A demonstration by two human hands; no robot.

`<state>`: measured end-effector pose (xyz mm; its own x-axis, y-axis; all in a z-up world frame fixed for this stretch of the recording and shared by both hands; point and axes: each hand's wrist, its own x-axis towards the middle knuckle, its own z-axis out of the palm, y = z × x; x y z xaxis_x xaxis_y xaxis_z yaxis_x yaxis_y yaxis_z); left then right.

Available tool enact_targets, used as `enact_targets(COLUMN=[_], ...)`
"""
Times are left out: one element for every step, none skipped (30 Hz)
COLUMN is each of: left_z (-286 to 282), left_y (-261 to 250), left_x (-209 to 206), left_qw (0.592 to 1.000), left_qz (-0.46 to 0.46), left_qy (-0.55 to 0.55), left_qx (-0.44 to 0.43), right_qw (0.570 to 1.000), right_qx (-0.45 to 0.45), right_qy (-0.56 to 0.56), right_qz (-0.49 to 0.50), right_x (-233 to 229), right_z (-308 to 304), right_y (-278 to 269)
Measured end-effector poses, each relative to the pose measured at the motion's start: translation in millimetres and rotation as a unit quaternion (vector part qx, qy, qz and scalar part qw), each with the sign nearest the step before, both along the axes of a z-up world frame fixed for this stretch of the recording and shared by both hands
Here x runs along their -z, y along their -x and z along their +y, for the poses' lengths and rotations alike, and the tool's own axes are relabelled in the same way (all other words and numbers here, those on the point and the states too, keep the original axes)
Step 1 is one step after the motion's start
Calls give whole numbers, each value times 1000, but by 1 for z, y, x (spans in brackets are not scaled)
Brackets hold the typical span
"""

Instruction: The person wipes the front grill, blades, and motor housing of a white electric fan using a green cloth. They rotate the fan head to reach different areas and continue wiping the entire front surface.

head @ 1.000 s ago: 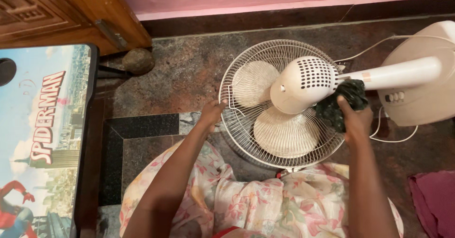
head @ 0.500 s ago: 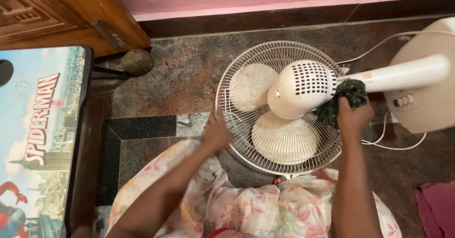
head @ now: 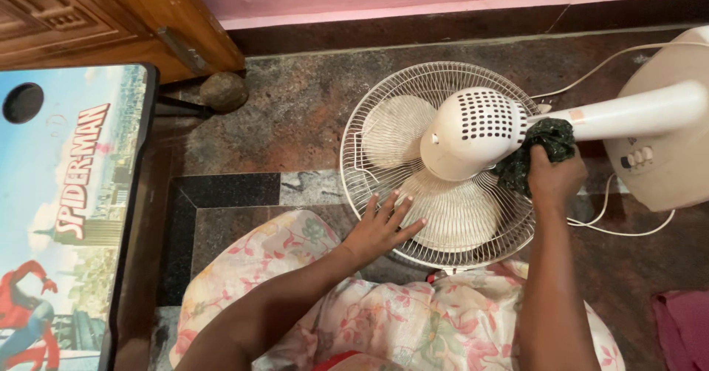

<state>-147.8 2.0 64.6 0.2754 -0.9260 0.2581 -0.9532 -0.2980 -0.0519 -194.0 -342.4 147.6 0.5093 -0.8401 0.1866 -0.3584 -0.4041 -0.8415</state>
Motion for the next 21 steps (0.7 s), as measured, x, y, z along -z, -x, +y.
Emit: enact_targets(left_z=[0,1,0,1,2,3,4,5,6,7,9,9,9,9,8,8,8,7,7,7,6], left_y=[-1,-2,-3,-6,-7,-9,-10,-10,-12,-14,-13,-14,-15,-16,-15,-14,-12,-9,-6,-3,-1], left_x=[-2,-4,-7,-10,-14,-18,-23,-28,-35,-43,-51,-60,-69,-78,-88,-98,-108,-119,-131,-143,-157], left_qw=[1000,1000,1000,1000,1000,999,999,999,999,998,998,997,997,997,996,995,994,993,991,989,988], left_qz=[-4,-7,-12,0,13,25,29,33,35,39,46,53,57,61,66,77,89,101,111,121,130], left_qy=[2,4,7,11,15,19,11,3,-6,0,5,9,2,-6,-13,-10,-8,-6,-2,2,7], left_qx=[4,9,12,18,24,30,32,34,37,41,45,49,52,55,58,61,64,67,73,79,85], right_qw=[1000,1000,1000,1000,1000,1000,1000,1000,1000,1000,1000,1000,1000,999,998,996,993,988,989,990,991], right_qx=[-1,-2,-4,-7,-10,-14,-16,-19,-22,-20,-19,-17,-19,-21,-25,-30,-35,-40,-39,-37,-35], right_qy=[8,17,27,26,27,27,19,12,4,6,8,9,-11,-31,-51,-82,-114,-145,-139,-132,-125], right_qz=[4,8,11,9,7,6,6,7,5,6,9,12,8,3,0,-8,-15,-23,-20,-17,-15], right_x=[0,0,-1,-2,-3,-3,-4,-4,-5,-5,-6,-8,-10,-13,-16,-19,-23,-27,-30,-35,-39], right_z=[-1,-3,-5,-8,-12,-15,-20,-23,-27,-30,-31,-35,-38,-41,-44,-47,-50,-53,-55,-58,-59], right_y=[0,0,-1,-3,-3,-5,-6,-6,-9,-12,-13,-16,-18,-20,-21,-20,-19,-18,-16,-13,-12])
